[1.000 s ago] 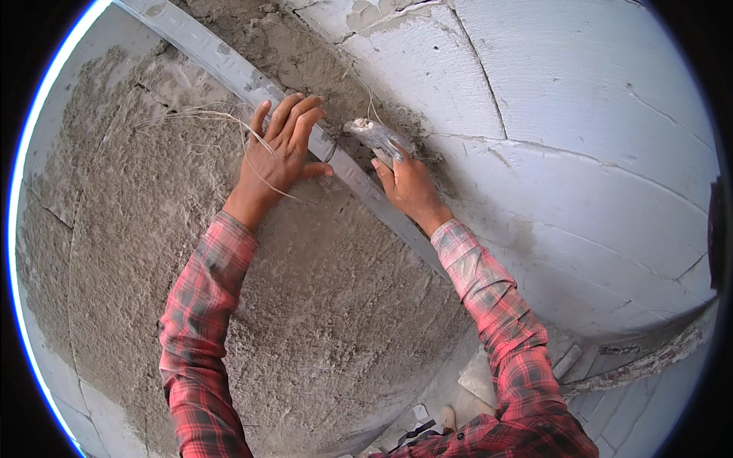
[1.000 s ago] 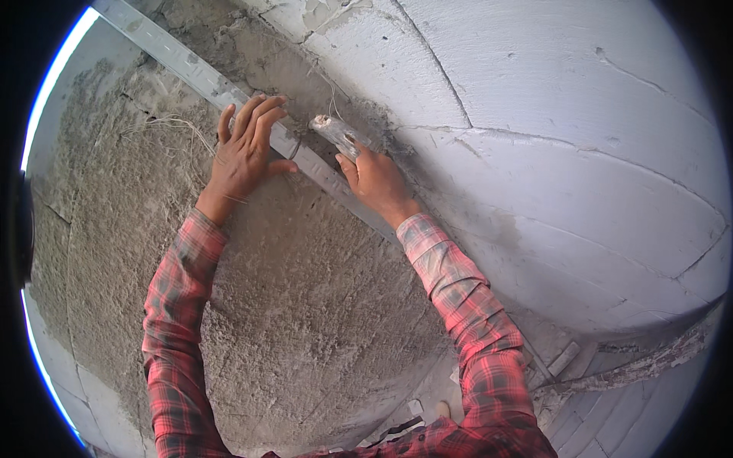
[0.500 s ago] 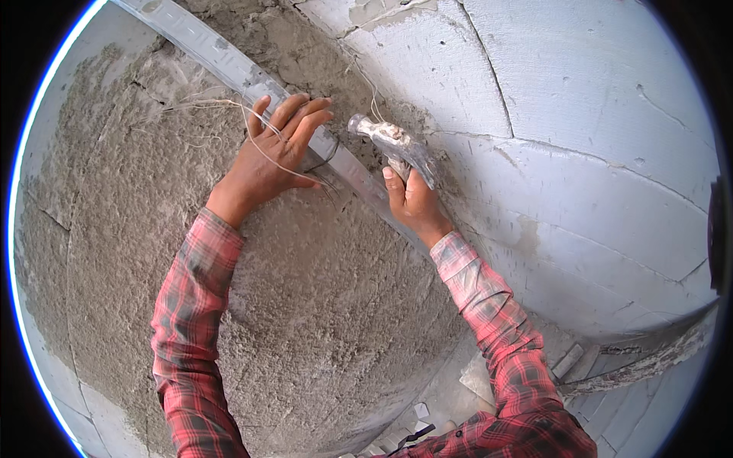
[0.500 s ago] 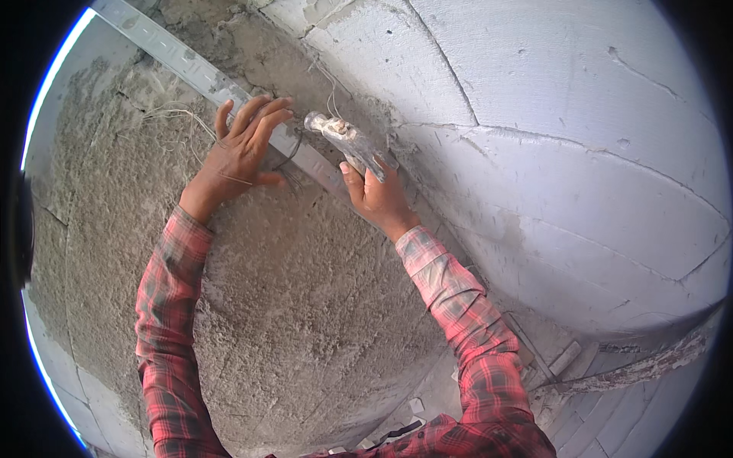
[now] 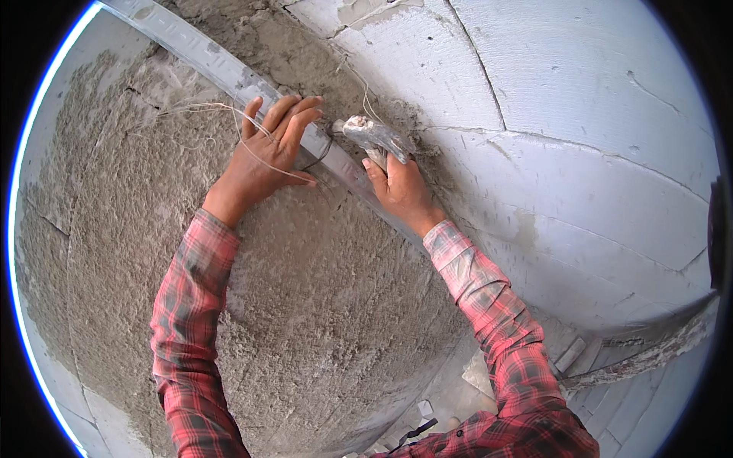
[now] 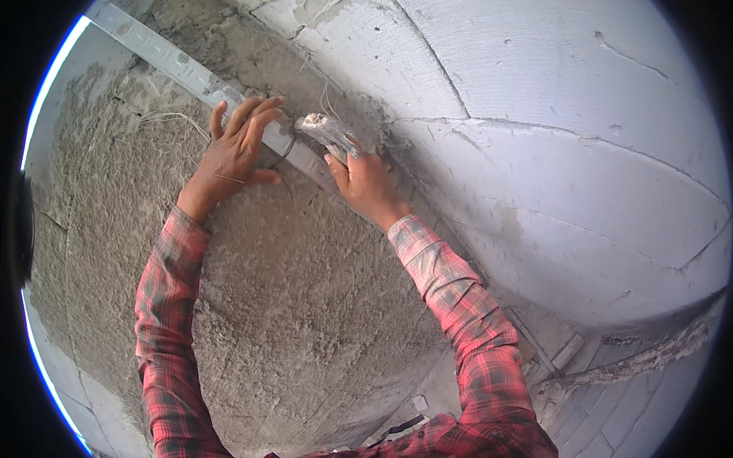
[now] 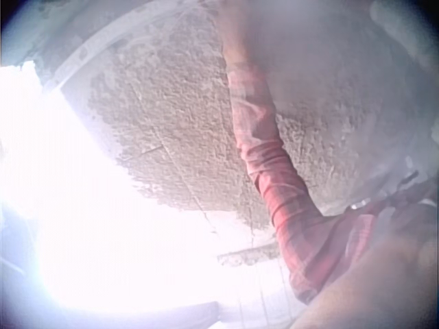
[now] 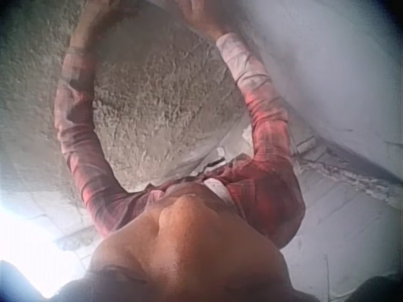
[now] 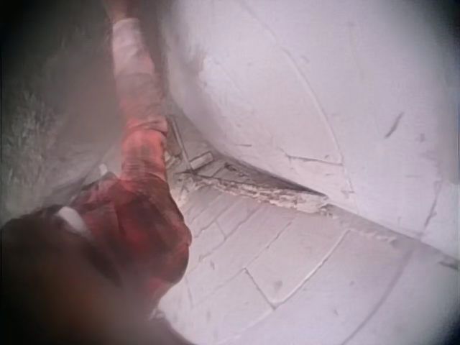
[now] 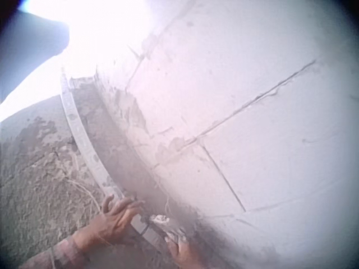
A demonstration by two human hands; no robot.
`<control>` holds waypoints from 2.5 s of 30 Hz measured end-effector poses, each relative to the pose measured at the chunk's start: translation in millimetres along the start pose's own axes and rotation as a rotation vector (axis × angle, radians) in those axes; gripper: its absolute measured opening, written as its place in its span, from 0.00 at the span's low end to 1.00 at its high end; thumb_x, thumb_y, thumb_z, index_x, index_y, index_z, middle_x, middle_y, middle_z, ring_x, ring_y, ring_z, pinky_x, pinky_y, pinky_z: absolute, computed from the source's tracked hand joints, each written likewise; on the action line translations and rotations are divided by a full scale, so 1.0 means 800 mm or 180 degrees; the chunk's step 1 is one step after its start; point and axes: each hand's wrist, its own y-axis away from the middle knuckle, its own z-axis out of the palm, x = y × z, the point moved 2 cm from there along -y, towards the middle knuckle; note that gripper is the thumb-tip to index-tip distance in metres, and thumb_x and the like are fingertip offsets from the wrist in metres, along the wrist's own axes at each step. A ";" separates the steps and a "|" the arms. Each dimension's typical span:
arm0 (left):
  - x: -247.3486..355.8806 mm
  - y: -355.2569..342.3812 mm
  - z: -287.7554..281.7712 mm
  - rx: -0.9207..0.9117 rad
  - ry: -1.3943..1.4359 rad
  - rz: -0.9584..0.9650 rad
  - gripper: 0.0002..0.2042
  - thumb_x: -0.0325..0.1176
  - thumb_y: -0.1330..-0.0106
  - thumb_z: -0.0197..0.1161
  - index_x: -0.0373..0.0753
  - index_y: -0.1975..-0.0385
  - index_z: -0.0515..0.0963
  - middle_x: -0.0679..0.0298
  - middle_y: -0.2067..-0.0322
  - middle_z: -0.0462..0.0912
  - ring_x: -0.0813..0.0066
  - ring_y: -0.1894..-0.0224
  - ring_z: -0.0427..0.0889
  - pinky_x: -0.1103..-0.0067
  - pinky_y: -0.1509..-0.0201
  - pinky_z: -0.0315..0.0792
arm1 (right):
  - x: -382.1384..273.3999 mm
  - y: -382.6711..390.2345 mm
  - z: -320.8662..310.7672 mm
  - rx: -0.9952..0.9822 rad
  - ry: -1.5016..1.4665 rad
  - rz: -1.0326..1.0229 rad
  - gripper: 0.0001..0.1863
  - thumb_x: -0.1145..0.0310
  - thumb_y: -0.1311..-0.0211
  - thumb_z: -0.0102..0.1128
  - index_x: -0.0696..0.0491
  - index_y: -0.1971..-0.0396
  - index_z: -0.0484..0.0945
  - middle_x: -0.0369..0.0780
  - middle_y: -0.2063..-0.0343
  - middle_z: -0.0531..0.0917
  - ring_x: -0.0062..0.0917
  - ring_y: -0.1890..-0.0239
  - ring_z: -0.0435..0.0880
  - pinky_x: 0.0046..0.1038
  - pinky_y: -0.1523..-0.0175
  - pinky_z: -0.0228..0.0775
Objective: The person secures a metal trim piece to a wall using a hammer and nails. They repeatedly position the trim, hammer nails into the wall, and adjust the trim along the wall surface.
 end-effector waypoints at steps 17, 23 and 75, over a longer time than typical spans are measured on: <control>0.002 0.000 -0.004 -0.0067 0.0150 -0.0107 0.50 0.38 0.68 0.81 0.47 0.37 0.60 0.73 0.30 0.58 0.69 0.27 0.54 0.55 0.22 0.35 | -0.032 -0.008 0.000 0.0475 -0.0131 -0.0176 0.16 0.62 0.29 0.52 0.62 0.55 0.73 0.54 0.74 0.82 0.50 0.70 0.84 0.41 0.69 0.73; 0.001 -0.001 0.000 -0.0183 0.0080 -0.0169 0.50 0.40 0.66 0.80 0.50 0.36 0.59 0.75 0.29 0.56 0.70 0.26 0.51 0.56 0.21 0.33 | -0.017 0.001 0.005 0.0155 -0.0143 0.0233 0.15 0.62 0.30 0.53 0.62 0.61 0.75 0.52 0.75 0.81 0.49 0.72 0.82 0.41 0.69 0.71; 0.015 -0.052 0.046 0.0483 -0.0524 -0.1017 0.08 0.35 0.50 0.65 0.59 0.72 0.88 0.67 0.49 0.76 0.58 0.30 0.57 0.49 0.25 0.25 | -0.151 0.468 -0.221 0.0869 0.0185 0.3222 0.14 0.60 0.28 0.51 0.57 0.58 0.69 0.33 0.78 0.73 0.16 0.80 0.72 0.23 0.74 0.66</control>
